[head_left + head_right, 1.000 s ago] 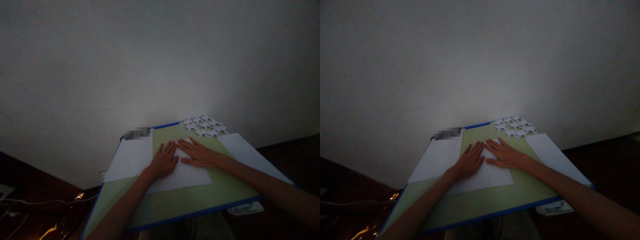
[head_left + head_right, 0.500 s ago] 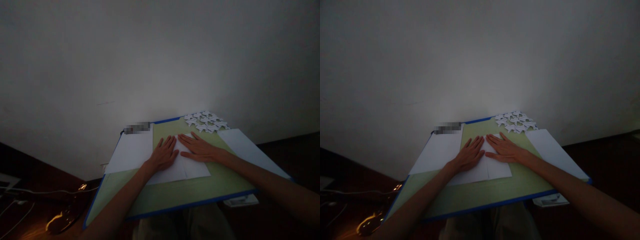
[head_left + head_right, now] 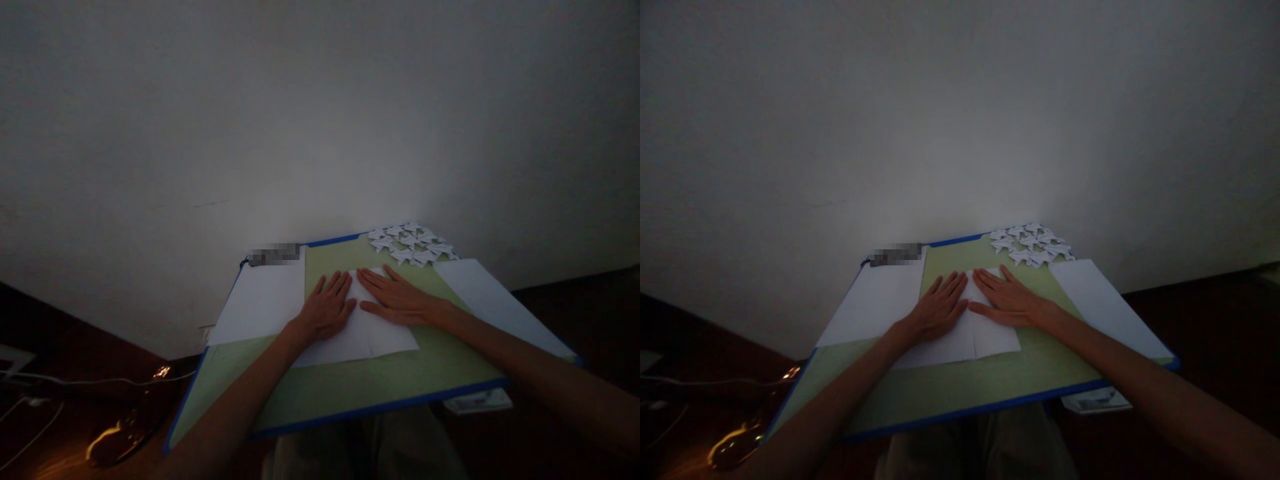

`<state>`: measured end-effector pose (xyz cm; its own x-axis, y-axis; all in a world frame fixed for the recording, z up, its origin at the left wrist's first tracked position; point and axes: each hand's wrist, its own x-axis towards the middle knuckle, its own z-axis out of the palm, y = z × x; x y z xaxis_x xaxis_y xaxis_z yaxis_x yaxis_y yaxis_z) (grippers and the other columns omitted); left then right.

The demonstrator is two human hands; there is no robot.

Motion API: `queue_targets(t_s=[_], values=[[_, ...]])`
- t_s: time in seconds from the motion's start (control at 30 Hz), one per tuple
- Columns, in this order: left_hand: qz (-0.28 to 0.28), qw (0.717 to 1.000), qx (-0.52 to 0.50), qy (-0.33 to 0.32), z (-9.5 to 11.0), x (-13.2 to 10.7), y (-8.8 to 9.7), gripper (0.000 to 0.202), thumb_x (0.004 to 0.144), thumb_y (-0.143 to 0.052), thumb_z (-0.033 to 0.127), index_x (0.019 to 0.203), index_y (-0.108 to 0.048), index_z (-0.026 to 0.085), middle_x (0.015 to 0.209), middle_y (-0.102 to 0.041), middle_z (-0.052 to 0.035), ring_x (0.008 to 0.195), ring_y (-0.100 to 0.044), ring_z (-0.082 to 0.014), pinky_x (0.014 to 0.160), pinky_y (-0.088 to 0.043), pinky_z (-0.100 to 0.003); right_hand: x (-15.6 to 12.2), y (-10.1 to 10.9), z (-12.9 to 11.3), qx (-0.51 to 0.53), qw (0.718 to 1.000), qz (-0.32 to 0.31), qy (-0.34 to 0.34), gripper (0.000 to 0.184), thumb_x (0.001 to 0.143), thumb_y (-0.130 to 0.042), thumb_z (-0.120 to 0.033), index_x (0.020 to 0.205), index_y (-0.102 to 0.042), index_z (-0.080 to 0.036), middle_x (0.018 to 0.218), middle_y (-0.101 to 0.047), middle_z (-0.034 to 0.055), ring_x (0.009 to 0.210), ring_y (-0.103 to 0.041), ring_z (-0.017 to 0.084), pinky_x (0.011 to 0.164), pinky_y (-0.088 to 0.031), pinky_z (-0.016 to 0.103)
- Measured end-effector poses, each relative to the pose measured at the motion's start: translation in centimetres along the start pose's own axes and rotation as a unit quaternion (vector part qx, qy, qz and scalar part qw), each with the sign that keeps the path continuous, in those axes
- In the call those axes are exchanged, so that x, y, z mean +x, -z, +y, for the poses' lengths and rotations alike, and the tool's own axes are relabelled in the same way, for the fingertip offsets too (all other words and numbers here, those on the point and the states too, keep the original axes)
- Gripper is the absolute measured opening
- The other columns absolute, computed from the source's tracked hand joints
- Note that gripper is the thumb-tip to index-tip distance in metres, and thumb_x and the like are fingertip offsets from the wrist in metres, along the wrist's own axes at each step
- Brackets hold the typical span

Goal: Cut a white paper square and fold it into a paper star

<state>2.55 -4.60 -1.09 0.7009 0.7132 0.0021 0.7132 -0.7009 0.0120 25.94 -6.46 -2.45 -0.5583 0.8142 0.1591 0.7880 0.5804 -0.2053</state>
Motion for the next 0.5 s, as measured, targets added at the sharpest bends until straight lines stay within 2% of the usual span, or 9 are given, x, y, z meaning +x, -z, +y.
queue_targets(t_s=[0.27, 0.4, 0.5], values=[[-0.005, 1.0, 0.002, 0.006, 0.1, 0.1, 0.4, 0.067, 0.109, -0.017, 0.046, 0.164, -0.022, 0.008, 0.173, -0.018, -0.0131, 0.162, -0.012, -0.025, 0.131, -0.009, -0.048, -1.6, -0.1, 1.9, 0.037, 0.999, 0.002, -0.019, 0.078, 0.105, -0.027, -0.067, 0.166, -0.022, -0.019, 0.171, -0.025, 0.0135, 0.159, -0.024, 0.031, 0.13, -0.01, 0.061], [-0.006, 1.0, -0.001, 0.008, 0.1, 0.0, 0.4, 0.068, 0.109, -0.017, 0.047, 0.165, -0.02, 0.009, 0.173, -0.017, -0.0127, 0.162, -0.011, -0.0245, 0.131, -0.008, -0.047, -1.6, -0.2, 3.0, 0.07, 0.997, -0.002, -0.006, 0.075, 0.105, -0.029, -0.066, 0.166, -0.021, -0.023, 0.171, -0.024, 0.0096, 0.16, -0.021, 0.03, 0.132, -0.006, 0.058], [0.005, 1.0, -0.004, 0.011, 0.1, 0.1, 0.2, 0.068, 0.109, -0.018, 0.049, 0.165, -0.02, 0.01, 0.173, -0.017, -0.0116, 0.162, -0.012, -0.0247, 0.131, -0.009, -0.05, -1.3, 0.3, 3.4, 0.106, 0.994, -0.003, -0.005, 0.071, 0.107, -0.024, -0.062, 0.167, -0.016, -0.025, 0.173, -0.019, 0.0072, 0.161, -0.016, 0.026, 0.132, -0.003, 0.056]])
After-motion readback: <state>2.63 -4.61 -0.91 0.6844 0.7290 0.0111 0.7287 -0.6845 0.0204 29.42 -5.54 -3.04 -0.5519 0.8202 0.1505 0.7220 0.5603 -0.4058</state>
